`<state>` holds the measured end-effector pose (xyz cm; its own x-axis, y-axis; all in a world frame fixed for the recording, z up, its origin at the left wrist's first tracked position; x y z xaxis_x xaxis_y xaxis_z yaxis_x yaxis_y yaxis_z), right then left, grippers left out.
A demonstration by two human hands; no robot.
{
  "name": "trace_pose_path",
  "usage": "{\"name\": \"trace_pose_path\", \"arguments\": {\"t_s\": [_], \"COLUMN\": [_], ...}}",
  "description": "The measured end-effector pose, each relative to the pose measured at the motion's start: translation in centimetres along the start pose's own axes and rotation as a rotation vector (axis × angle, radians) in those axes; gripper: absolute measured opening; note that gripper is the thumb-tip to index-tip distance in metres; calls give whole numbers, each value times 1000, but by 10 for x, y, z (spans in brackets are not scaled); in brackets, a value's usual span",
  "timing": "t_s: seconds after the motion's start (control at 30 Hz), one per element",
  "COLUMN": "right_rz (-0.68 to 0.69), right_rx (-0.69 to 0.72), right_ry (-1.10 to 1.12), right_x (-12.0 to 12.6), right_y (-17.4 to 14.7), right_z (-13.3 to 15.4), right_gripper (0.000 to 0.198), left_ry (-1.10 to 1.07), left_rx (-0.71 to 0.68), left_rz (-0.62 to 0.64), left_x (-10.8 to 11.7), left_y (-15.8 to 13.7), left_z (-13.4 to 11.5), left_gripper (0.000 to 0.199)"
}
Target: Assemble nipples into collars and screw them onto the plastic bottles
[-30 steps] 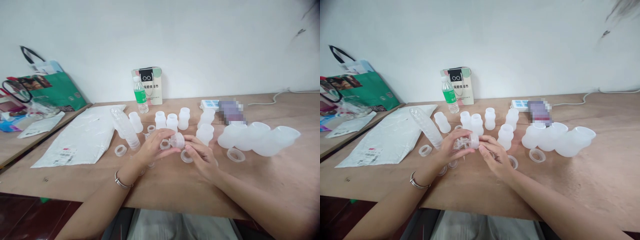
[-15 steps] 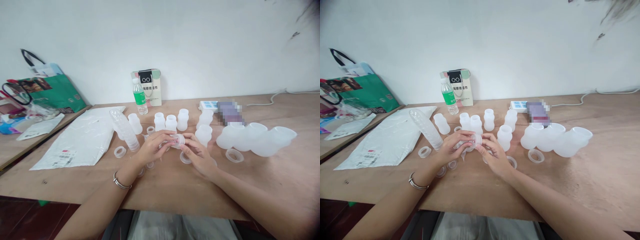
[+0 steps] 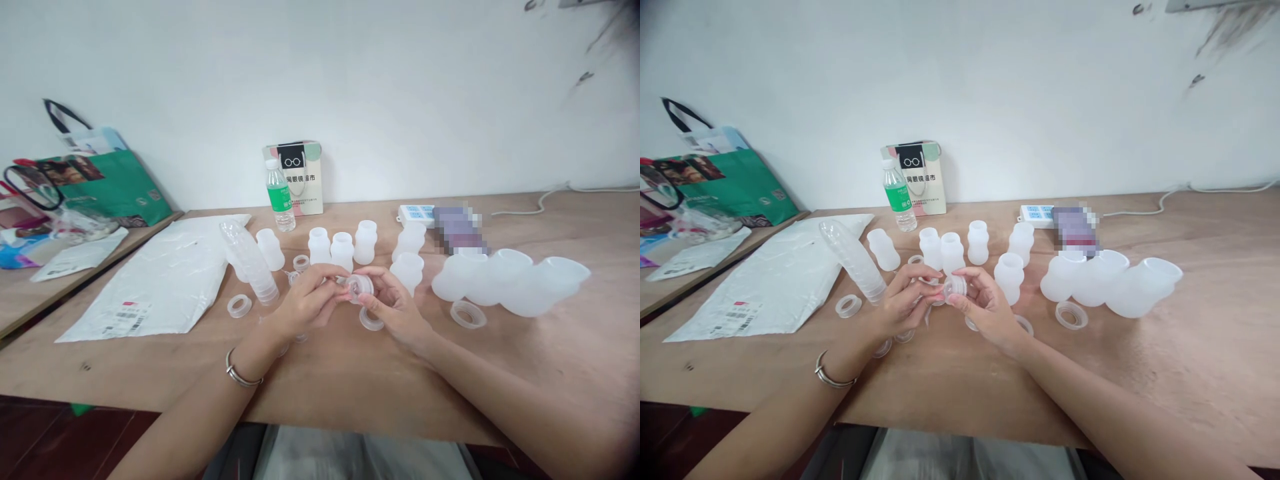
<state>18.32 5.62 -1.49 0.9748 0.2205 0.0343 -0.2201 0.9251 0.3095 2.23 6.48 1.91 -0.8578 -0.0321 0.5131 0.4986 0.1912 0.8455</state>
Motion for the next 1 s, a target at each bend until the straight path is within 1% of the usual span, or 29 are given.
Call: {"name": "trace_pose_path", "arguments": {"t_s": [0.1,0.2,0.3,0.37,0.43,0.5,0.6,0.67,0.83,0.9,1.0], "right_rz": [27,50,77,70,43,18,5,9,46,60,81], "right_rx": [-14,-14,-5,7,24,44,71,66,36,26,25], "right_ry": [15,16,16,2,-22,-35,-19,-18,-21,-26,-75], "right_x": [-1,-1,-2,-2,-1,-1,0,0,-1,-1,0], "right_y": [0,-1,-2,-2,-2,-1,-1,-1,-2,-3,-4], "right_z": [0,1,3,4,4,3,0,-3,-2,-1,0], "right_gripper": [30,30,31,31,30,29,30,29,29,29,27], "left_ry": [21,22,11,19,47,71,80,69,47,40,-14], "left_rx": [-45,-6,47,60,34,-21,-97,-109,-24,14,85], "left_rz": [16,36,13,15,37,48,34,31,42,42,90], "left_x": [3,7,12,12,11,8,5,5,11,14,16], "left_y": [2,5,6,6,6,7,8,9,7,8,11], "left_z": [-2,3,9,10,7,2,-4,-5,4,6,4], "left_gripper": [7,4,5,5,5,6,7,8,3,5,7]}}
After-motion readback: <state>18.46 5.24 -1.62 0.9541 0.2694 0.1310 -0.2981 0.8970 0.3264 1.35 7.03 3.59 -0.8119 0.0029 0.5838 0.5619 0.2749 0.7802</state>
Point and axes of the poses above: each hand's wrist, its own y-axis towards the middle knuckle, its own x-axis out of the back of the hand, z = x × y, the point moved 3 cm from there along y, towards the middle knuckle, and after that the axes turned 13 degrees about -y, right-handed, at the moved point
